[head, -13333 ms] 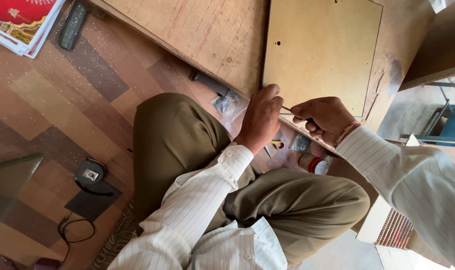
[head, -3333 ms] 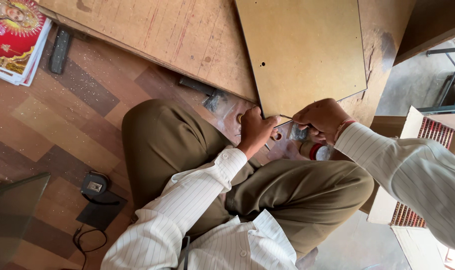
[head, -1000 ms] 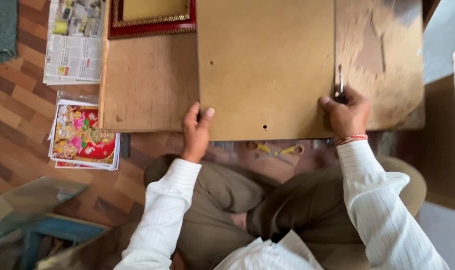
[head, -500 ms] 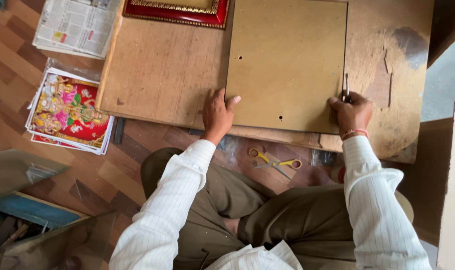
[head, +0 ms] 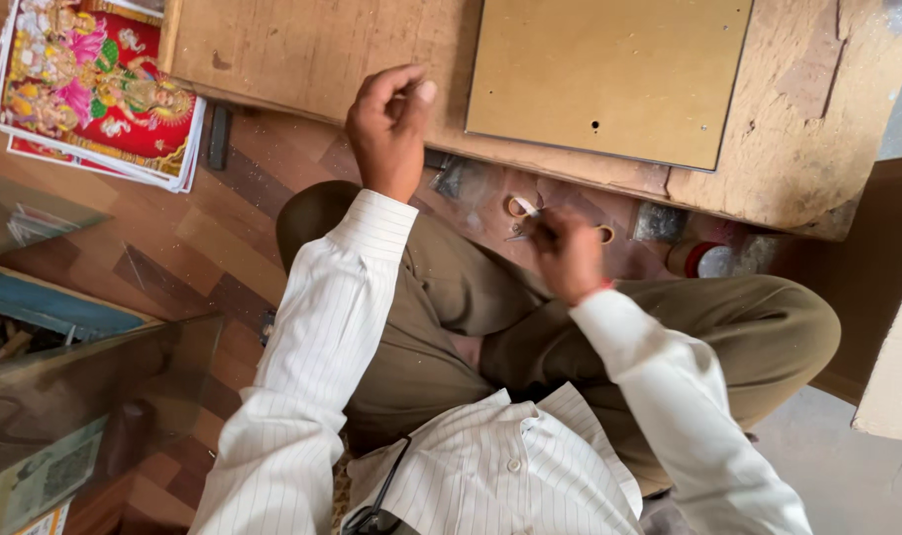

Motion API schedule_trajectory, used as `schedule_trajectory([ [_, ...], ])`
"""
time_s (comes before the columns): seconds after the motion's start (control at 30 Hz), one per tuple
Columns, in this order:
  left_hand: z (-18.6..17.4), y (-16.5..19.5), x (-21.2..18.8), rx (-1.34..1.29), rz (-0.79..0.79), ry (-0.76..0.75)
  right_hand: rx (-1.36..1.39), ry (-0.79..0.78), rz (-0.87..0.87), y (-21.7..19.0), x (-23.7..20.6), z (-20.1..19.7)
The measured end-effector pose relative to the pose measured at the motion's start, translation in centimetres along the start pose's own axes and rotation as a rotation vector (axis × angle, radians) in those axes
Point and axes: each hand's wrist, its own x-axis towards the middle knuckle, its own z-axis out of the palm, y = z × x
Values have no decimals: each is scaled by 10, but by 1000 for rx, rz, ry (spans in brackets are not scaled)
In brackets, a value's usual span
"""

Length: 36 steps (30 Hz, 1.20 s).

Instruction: The person sits on the floor at a low workbench and uses a small pointed hand tool to work a hole in the hardboard back panel of a picture frame, repeatedly twisting and scraping around the hole and repositioning the board. They hold the panel steady with one hand while working the tool with the other.

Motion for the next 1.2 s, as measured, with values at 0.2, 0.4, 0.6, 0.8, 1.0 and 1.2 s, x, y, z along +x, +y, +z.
schedule_trajectory([
  [0.2,-8,-28,3,-106,-138,216,-157,43,-8,-13,23,70],
  [0.4,2,-23,13,-219,-185,206,-1139,91,-46,-37,66,86],
  [0.6,9,10,16,-293,-298,132,-358,117,33,-74,69,56],
  [0.8,10,20,16,-305,-303,106,-315,108,96,-100,71,40],
  [1.0,13,19,13,-270,-294,80,-210,157,141,-83,63,45],
  [1.2,12,10,3,34,-4,-38,528,378,342,-48,36,51],
])
